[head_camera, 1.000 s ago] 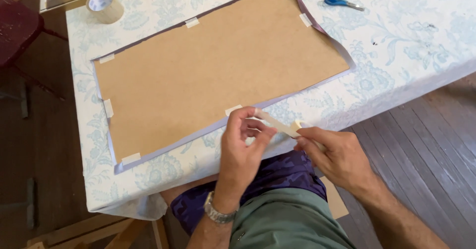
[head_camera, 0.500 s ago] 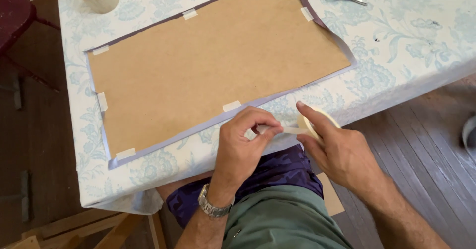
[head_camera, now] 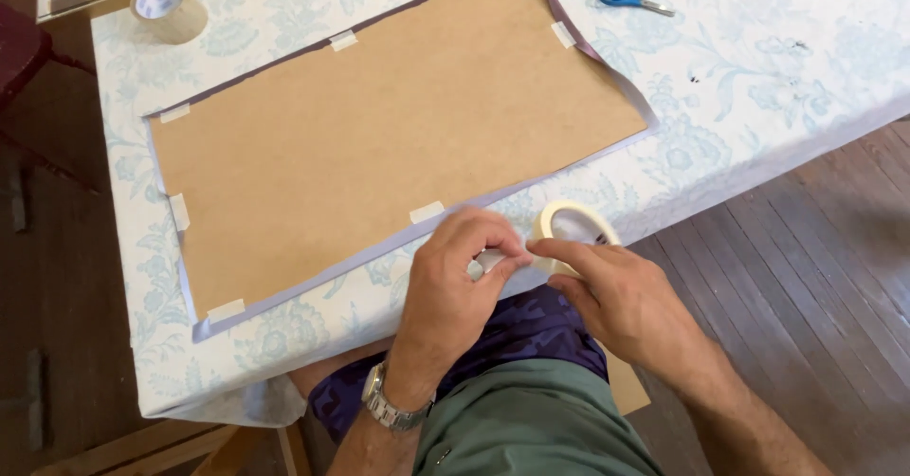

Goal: Taping a protective backing board onto the back of a framed artwork using masking tape.

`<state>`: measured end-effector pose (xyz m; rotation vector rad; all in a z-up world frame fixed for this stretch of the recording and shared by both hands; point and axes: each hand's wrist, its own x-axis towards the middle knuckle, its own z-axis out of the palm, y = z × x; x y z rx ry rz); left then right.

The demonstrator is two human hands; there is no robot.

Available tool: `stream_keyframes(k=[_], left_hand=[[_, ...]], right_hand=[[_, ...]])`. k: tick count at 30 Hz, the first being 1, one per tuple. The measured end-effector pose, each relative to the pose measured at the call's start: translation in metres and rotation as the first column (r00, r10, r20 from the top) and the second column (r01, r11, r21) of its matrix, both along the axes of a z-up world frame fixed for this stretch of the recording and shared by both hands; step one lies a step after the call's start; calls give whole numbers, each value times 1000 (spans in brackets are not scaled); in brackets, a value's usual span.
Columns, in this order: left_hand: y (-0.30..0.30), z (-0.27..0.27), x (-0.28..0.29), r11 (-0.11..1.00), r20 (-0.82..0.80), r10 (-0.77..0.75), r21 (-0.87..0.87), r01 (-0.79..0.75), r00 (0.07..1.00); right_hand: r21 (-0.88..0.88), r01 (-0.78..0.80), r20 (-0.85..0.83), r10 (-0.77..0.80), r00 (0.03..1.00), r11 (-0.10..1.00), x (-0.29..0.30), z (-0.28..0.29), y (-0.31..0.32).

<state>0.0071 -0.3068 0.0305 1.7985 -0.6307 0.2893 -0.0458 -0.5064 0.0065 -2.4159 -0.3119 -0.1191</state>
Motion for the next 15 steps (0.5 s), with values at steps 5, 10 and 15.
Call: stream_keyframes(k=[5,10,15], left_hand=[[-9,-26,2,999,-95,40,32,-37,995],[-14,-47,-1,996,-106,12,88,-3,994],[-12,-52,-3,995,-128,3,101,10,992]], right_hand=[[-171,20,165,9,986,985,10,-26,-14],[-204,25,-28,-31,999,979,7,-6,1],[-265,59,-3,-63,998,962,6,-19,7]])
